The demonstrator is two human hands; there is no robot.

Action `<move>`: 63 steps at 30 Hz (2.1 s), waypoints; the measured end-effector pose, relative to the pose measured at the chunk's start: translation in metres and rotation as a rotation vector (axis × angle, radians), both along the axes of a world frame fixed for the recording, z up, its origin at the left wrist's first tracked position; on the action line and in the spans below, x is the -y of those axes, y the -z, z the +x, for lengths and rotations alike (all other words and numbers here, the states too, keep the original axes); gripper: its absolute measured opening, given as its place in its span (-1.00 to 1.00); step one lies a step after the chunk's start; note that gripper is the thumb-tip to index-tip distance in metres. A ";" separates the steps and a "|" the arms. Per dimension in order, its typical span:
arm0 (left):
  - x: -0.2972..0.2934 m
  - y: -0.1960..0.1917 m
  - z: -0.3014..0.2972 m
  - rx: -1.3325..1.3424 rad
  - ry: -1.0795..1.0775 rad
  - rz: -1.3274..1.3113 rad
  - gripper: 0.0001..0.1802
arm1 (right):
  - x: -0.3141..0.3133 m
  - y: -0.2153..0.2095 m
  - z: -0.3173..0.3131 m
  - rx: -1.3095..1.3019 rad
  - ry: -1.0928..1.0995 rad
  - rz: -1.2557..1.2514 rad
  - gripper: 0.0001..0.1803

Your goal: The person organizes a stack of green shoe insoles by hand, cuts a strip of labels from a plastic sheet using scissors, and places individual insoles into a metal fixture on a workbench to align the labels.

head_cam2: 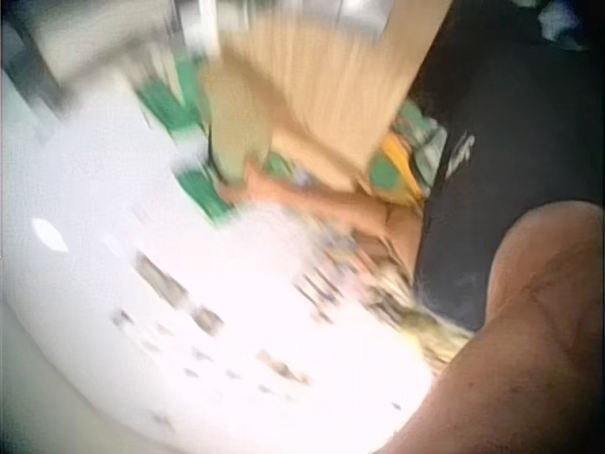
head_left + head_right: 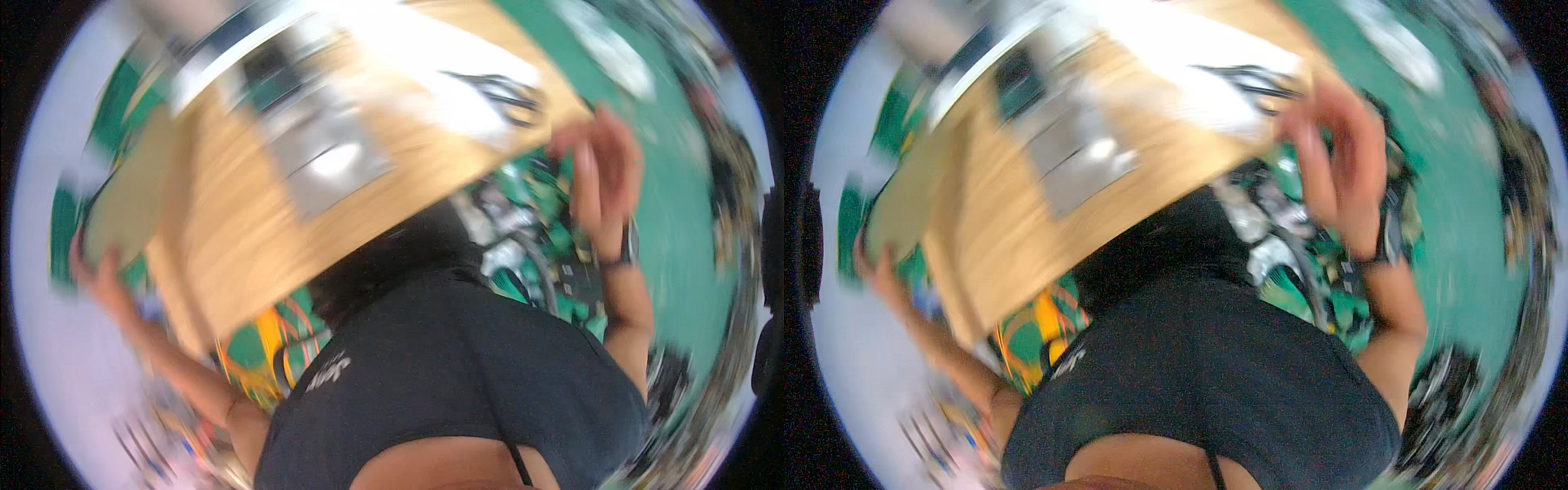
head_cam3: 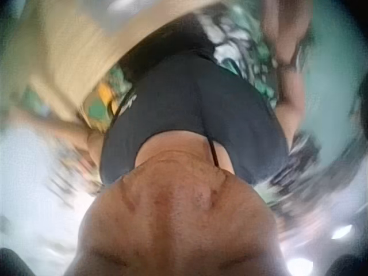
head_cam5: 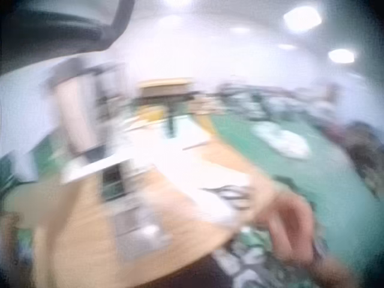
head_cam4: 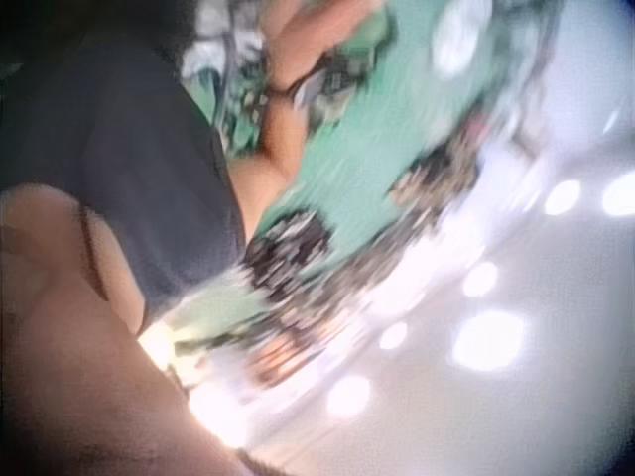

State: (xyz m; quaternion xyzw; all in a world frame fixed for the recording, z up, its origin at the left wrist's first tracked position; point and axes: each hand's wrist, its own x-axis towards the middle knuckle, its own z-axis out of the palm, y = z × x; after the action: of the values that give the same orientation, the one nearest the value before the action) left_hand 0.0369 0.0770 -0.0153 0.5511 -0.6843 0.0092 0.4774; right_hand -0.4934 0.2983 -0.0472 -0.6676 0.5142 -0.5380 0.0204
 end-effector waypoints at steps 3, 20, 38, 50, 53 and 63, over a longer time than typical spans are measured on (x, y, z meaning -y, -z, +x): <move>-0.080 0.045 -0.021 0.177 0.031 0.238 -0.15 | 0.008 0.017 0.089 0.038 -0.604 0.435 -0.46; -0.114 0.063 0.011 -0.184 0.092 0.588 -0.21 | 0.152 0.056 0.300 0.169 -0.685 0.595 -0.26; -0.077 0.035 0.014 -0.091 0.338 0.722 -0.03 | 0.143 0.053 0.345 0.406 -0.880 0.676 0.06; -0.064 0.032 0.016 -0.033 0.318 0.832 -0.05 | 0.156 0.068 0.334 0.220 -0.842 0.540 0.03; -0.061 0.035 0.026 -0.010 0.375 0.824 -0.10 | 0.155 0.065 0.331 0.337 -0.863 0.624 0.02; -0.064 0.031 0.022 -0.030 0.403 0.823 -0.18 | 0.181 0.070 0.296 0.228 -0.883 0.749 0.00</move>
State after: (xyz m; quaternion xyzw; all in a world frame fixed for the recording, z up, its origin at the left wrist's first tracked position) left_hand 0.0588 0.1409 -0.0466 0.5510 -0.7175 -0.3644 0.2210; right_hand -0.1971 0.1170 -0.1176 -0.7037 0.3372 -0.3289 0.5319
